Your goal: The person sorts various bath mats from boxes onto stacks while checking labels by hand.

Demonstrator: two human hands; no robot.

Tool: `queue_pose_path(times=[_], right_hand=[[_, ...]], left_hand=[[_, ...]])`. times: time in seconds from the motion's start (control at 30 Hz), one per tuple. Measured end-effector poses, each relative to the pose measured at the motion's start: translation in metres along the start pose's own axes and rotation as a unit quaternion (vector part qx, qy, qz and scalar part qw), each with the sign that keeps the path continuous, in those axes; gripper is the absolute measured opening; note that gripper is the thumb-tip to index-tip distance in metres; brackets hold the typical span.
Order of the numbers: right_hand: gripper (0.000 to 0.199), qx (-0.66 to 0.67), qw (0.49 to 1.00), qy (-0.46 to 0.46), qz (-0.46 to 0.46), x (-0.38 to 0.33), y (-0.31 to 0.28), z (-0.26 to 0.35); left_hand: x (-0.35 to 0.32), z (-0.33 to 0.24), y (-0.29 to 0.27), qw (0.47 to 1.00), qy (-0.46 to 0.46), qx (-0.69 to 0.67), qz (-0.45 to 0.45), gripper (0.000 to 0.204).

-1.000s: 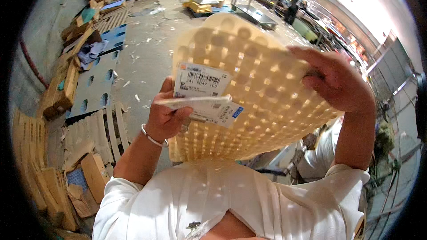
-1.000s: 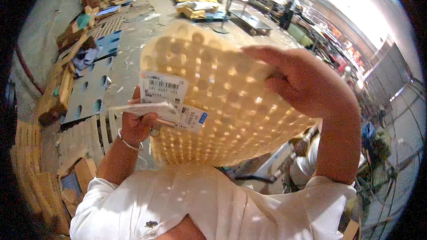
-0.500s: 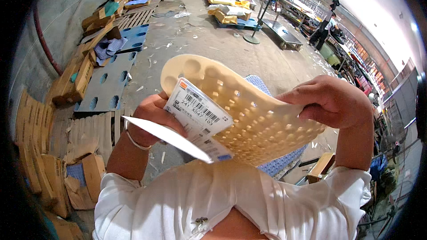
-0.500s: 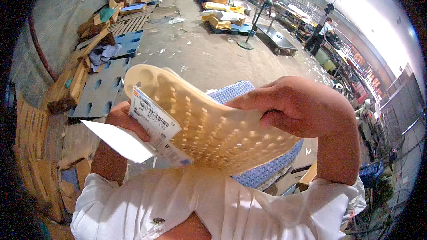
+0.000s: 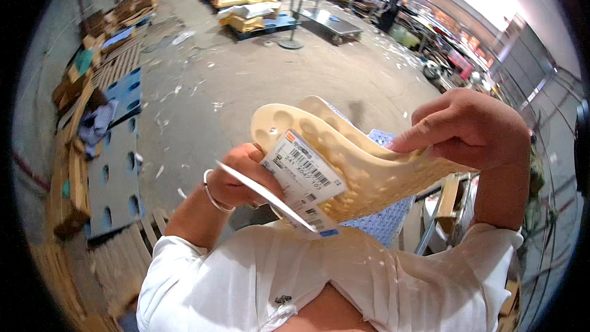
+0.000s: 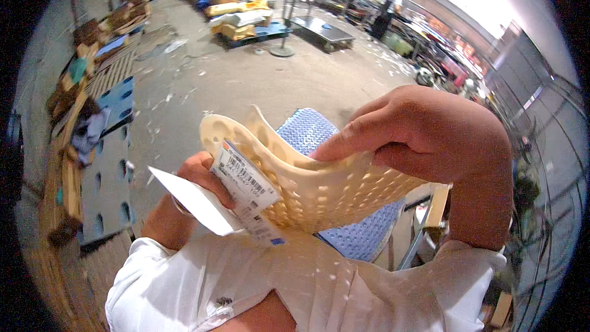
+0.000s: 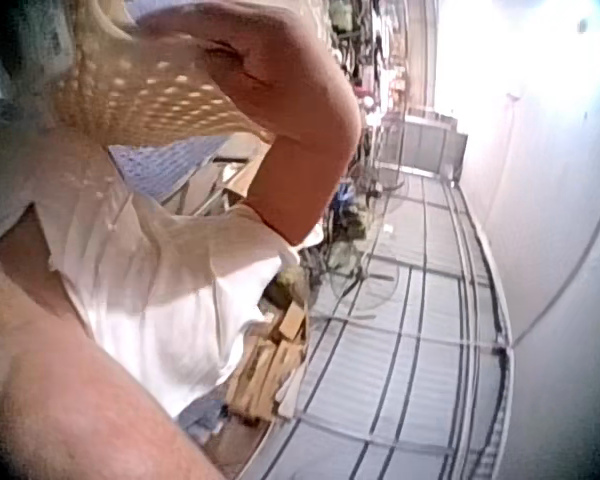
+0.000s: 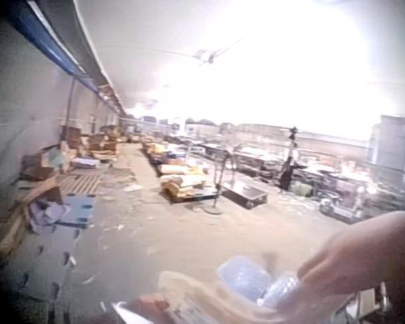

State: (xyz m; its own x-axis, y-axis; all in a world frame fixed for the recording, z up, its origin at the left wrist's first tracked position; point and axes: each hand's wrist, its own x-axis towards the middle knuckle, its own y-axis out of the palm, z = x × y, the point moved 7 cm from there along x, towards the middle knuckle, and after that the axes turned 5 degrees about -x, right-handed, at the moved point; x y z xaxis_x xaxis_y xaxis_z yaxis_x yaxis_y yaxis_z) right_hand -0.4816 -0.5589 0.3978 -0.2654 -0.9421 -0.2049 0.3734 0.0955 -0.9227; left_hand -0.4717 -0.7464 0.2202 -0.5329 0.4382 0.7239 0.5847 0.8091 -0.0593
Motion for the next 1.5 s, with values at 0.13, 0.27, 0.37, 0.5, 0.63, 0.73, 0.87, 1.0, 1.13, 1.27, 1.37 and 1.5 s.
queue_pose_path(times=[0.13,0.27,0.37,0.5,0.63,0.73,0.87,1.0,1.13,1.27,1.37,1.5], right_hand=[[0.047,0.046,0.995,0.085,-0.018,0.043,-0.009,0.005],[0.042,0.080,0.991,0.079,-0.076,0.082,-0.014,0.002],[0.044,0.069,0.987,0.114,-0.090,0.104,-0.014,-0.007],[0.054,0.098,0.975,0.192,-0.062,0.120,-0.006,-0.020],[0.050,0.057,0.973,0.196,-0.104,0.128,-0.002,-0.043],[0.037,0.079,0.947,0.270,-0.154,0.110,0.001,-0.066],[0.023,0.179,0.900,0.374,-0.133,0.083,0.050,-0.128],[0.015,0.196,0.889,0.356,-0.212,0.098,0.112,-0.155],[0.015,0.082,0.913,0.318,-0.243,0.129,0.145,-0.134],[0.008,0.095,0.916,0.337,-0.197,0.139,0.132,-0.112],[0.009,0.082,0.913,0.329,-0.229,0.131,0.104,-0.122],[0.013,0.110,0.863,0.429,-0.244,0.109,0.074,-0.195]], left_hand=[[0.015,0.000,-0.057,1.000,0.025,0.004,0.011,0.009],[0.015,0.017,-0.096,0.961,0.002,-0.260,0.097,0.014],[0.015,0.020,-0.119,0.925,-0.033,-0.350,0.143,0.014],[0.026,0.012,-0.144,0.903,-0.012,-0.394,0.171,0.015],[0.025,0.010,-0.172,0.964,0.001,-0.235,0.124,0.019],[0.042,-0.023,-0.185,0.986,0.058,0.142,0.071,0.012],[0.050,-0.040,-0.172,0.932,0.094,0.350,0.027,0.010],[0.045,-0.027,-0.180,0.906,0.077,0.405,0.097,0.012],[0.022,-0.002,-0.201,0.927,-0.044,0.360,0.094,0.009],[0.003,0.003,-0.220,0.941,-0.073,0.317,0.095,0.019],[0.007,0.024,-0.241,0.961,-0.119,0.248,-0.007,0.027],[0.052,0.094,-0.271,0.947,-0.192,0.256,-0.009,0.032]])
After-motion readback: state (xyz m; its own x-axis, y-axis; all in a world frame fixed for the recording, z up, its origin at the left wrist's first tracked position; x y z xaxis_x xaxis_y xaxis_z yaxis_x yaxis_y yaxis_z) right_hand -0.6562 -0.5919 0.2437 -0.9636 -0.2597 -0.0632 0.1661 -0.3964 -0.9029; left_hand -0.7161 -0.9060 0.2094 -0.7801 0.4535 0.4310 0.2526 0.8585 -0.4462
